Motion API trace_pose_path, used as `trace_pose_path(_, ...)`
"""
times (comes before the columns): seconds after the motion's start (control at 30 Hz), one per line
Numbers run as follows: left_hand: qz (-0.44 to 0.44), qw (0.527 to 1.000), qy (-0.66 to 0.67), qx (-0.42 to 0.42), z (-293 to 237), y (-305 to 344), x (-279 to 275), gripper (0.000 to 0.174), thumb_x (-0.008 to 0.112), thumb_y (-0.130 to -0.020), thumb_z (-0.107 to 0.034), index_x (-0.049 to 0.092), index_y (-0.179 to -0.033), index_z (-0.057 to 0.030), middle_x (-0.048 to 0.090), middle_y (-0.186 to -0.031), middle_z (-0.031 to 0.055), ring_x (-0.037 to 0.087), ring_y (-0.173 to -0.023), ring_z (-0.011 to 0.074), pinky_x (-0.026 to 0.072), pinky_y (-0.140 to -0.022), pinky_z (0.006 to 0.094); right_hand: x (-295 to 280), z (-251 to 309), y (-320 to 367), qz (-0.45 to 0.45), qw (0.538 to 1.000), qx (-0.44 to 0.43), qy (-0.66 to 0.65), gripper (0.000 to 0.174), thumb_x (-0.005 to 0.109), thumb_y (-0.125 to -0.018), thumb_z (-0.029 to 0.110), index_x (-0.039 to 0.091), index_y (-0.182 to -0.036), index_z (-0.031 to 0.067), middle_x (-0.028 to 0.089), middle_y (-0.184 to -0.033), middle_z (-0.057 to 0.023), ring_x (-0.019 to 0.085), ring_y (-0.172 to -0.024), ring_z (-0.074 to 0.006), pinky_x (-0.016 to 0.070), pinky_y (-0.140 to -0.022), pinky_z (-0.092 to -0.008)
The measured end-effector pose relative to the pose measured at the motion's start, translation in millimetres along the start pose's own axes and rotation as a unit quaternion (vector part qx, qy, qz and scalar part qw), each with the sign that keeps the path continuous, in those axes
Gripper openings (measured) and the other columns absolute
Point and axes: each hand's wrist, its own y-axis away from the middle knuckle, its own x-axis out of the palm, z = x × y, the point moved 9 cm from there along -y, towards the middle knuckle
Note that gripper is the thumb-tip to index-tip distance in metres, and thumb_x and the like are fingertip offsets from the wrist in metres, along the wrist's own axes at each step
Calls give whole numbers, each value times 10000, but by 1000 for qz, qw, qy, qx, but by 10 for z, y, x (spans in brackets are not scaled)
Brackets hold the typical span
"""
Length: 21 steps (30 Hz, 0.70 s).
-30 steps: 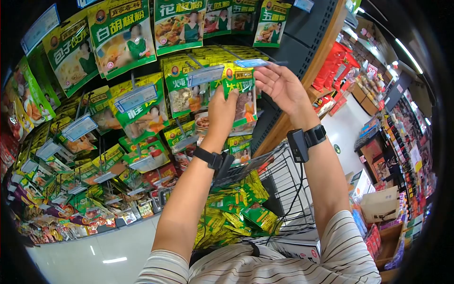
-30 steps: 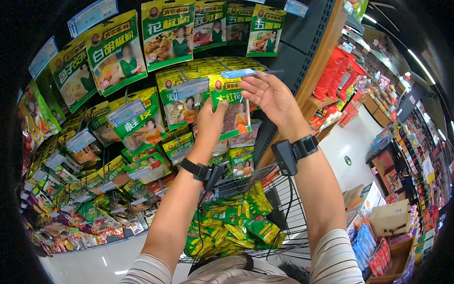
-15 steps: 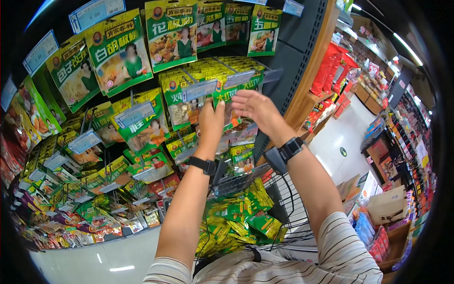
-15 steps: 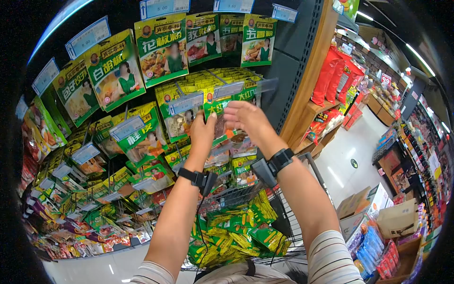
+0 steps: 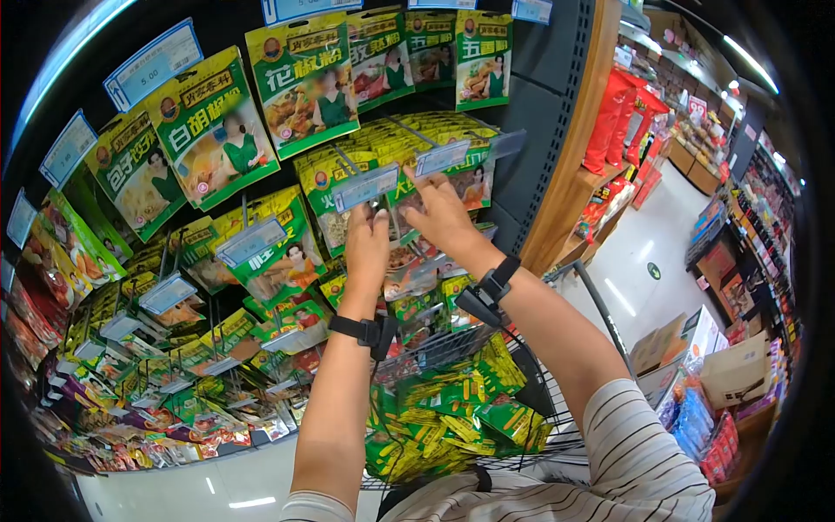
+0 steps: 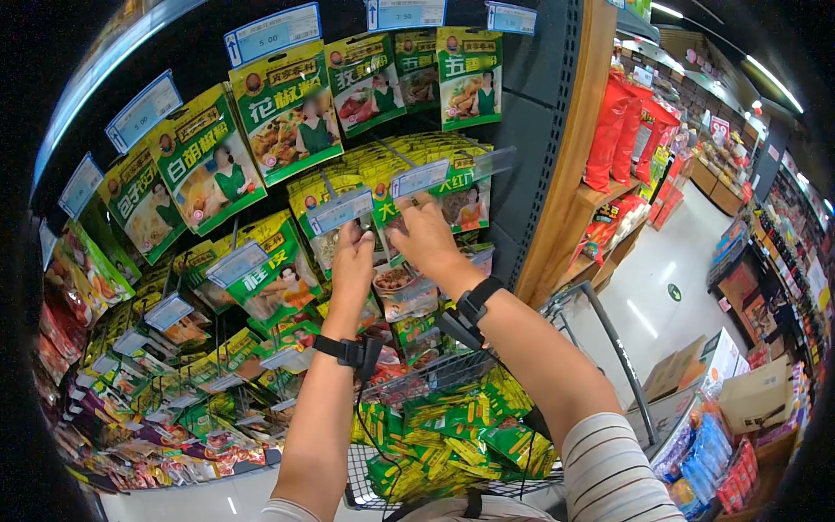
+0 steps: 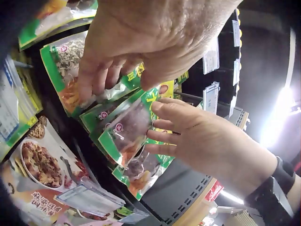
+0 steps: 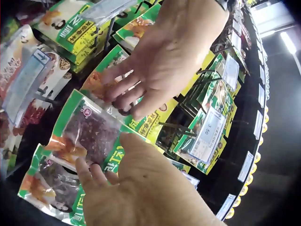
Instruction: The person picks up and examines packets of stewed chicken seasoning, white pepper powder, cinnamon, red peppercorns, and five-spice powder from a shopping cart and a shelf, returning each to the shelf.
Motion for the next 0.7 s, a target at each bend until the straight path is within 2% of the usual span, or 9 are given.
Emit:
trace_pose_path(0.1,-9,1000,-1,-24,58,-1,-19,401,523,-986,-222,487,-1305,18,573,-1263,259,583,-1128,409,465,-937,462,59,55,-100,27,999,-1,28,693,665,-870,211,388,-1493,89,566,-1137,-276,536,-1064,-407,460,-897,-445)
trace_pose_path(0.13,5,999,-5,-36,108,-17,2,463,532,-980,-245,446,-1358,9,562,-1290,264,574,-1163,388,464,-955,446,89,67,-137,37,999,-4,36,691,662,-872,207,385,-1494,90,594,-1079,-284,537,-1055,-421,458,-899,-454)
trace_pose_path(0.2,33,998,-13,-60,199,-49,17,599,550,-968,-292,365,-1464,-10,539,-1342,273,556,-1234,346,460,-989,413,80,120,-179,-37,997,-38,64,694,659,-869,194,377,-1493,88,616,-978,-288,544,-1034,-440,454,-897,-476)
trace_pose_path(0.23,32,997,-22,-60,216,-59,9,592,549,-968,-287,369,-1463,-18,541,-1339,272,557,-1234,345,460,-989,413,94,131,-189,-73,993,-55,77,695,658,-867,188,373,-1493,87,627,-927,-290,547,-1024,-450,452,-896,-487)
trace_pose_path(0.33,21,997,-43,-59,235,-78,-23,524,550,-971,-275,418,-1404,-11,560,-1303,267,571,-1197,358,464,-973,426,157,155,-297,-101,989,-87,64,713,676,-849,186,370,-1484,83,626,-950,-298,553,-1008,-472,458,-888,-508)
trace_pose_path(0.4,3,997,-45,-56,232,-75,-44,437,552,-979,-273,503,-1291,29,588,-1245,263,596,-1128,388,476,-943,450,241,97,-351,-56,997,-31,45,713,685,-837,179,378,-1476,105,603,-1088,-306,543,-1043,-485,458,-904,-519)
trace_pose_path(0.53,-15,999,-18,-44,230,-104,-113,426,566,-976,-301,550,-1204,59,644,-1131,236,629,-1032,377,489,-881,448,340,70,-493,-18,997,19,71,666,673,-846,168,410,-1457,157,479,-1362,-314,516,-1160,-494,460,-961,-521)
trace_pose_path(0.63,-16,996,-50,-76,246,-120,-164,394,570,-977,-307,585,-1113,63,670,-1013,199,641,-914,334,490,-813,426,427,2,-656,20,994,59,88,624,641,-871,158,422,-1455,184,390,-1457,-307,471,-1256,-492,456,-1002,-514)
trace_pose_path(0.7,-10,989,-77,-124,291,-112,-183,371,569,-979,-304,600,-1060,56,672,-942,171,637,-838,284,488,-765,396,496,-120,-738,20,992,114,-40,600,623,-885,160,428,-1452,178,405,-1448,-306,458,-1277,-495,450,-1021,-507)
